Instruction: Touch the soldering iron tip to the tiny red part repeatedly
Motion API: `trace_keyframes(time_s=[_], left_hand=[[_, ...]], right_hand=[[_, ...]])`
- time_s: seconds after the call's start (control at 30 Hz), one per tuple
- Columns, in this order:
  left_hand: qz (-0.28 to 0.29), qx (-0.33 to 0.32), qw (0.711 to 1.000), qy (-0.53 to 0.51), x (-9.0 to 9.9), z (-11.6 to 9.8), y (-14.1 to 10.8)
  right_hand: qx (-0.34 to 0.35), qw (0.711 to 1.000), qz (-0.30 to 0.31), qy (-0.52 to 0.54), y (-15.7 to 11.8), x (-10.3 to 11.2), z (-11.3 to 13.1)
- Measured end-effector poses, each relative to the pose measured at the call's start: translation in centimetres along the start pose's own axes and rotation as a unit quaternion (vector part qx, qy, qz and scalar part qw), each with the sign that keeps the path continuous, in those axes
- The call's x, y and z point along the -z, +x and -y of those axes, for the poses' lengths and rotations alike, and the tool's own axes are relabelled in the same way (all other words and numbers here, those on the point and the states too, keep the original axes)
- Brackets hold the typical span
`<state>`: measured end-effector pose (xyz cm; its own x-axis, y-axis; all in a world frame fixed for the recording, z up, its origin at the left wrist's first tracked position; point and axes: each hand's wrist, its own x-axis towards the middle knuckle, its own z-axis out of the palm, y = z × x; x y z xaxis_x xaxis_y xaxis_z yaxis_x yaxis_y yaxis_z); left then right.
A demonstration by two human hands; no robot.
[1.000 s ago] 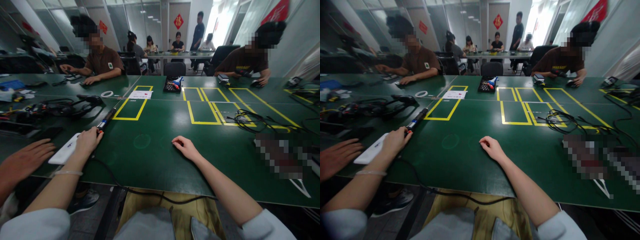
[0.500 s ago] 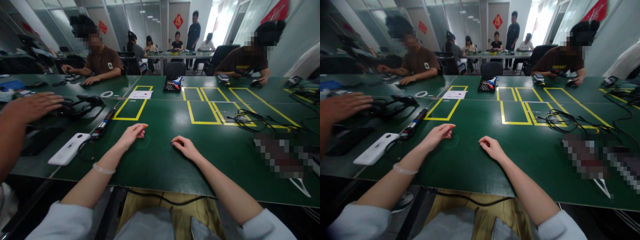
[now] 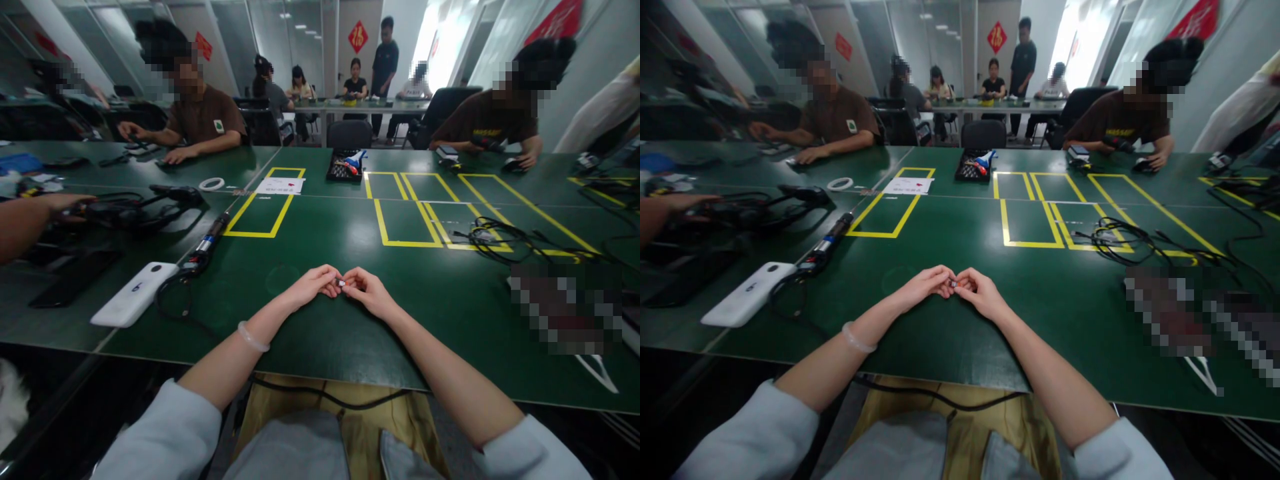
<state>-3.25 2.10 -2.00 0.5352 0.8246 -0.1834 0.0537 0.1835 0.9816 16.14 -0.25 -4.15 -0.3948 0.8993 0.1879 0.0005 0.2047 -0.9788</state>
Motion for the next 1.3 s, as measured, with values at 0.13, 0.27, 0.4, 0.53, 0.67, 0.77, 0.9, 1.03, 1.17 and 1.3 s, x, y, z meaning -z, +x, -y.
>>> trace_keyframes(time_s=[0.13,0.27,0.4,0.53,0.67,0.77,0.9,1.03,1.17,1.3], left_hand=[[0.002,0.000,1.000,0.022,0.0,0.2,-0.1],[0.004,-0.020,0.999,0.030,0.0,0.3,-0.2],[0.001,-0.055,0.997,0.062,0.0,0.2,-0.4],[-0.008,-0.102,0.986,0.131,0.1,0.3,-0.4],[-0.010,-0.114,0.983,0.141,0.2,0.8,-0.4],[-0.012,-0.110,0.980,0.163,0.2,0.6,-0.5],[-0.052,-0.120,0.956,0.263,1.9,-1.3,-1.7],[-0.167,-0.119,0.869,0.451,8.0,-3.1,-4.5],[-0.353,0.023,0.690,0.632,16.8,-3.2,-8.1],[-0.351,0.202,0.618,0.673,23.4,-2.6,-11.2]], right_hand=[[0.014,0.997,-0.010,-0.071,-0.1,-0.1,0.0],[0.028,0.993,-0.027,-0.115,-0.2,-0.2,0.2],[0.015,0.991,-0.041,-0.129,-0.1,-0.1,0.2],[0.011,0.990,-0.038,-0.136,0.0,0.0,-0.1],[0.020,0.985,-0.038,-0.167,0.0,-0.1,0.0],[0.027,0.984,-0.039,-0.172,0.0,0.0,0.1],[0.021,0.985,-0.043,-0.168,0.1,0.3,0.0],[0.010,0.985,-0.040,-0.165,0.0,0.4,-0.3],[0.003,0.986,-0.038,-0.165,-0.1,0.3,-0.2],[-0.003,0.985,-0.037,-0.171,0.0,0.2,0.0]])
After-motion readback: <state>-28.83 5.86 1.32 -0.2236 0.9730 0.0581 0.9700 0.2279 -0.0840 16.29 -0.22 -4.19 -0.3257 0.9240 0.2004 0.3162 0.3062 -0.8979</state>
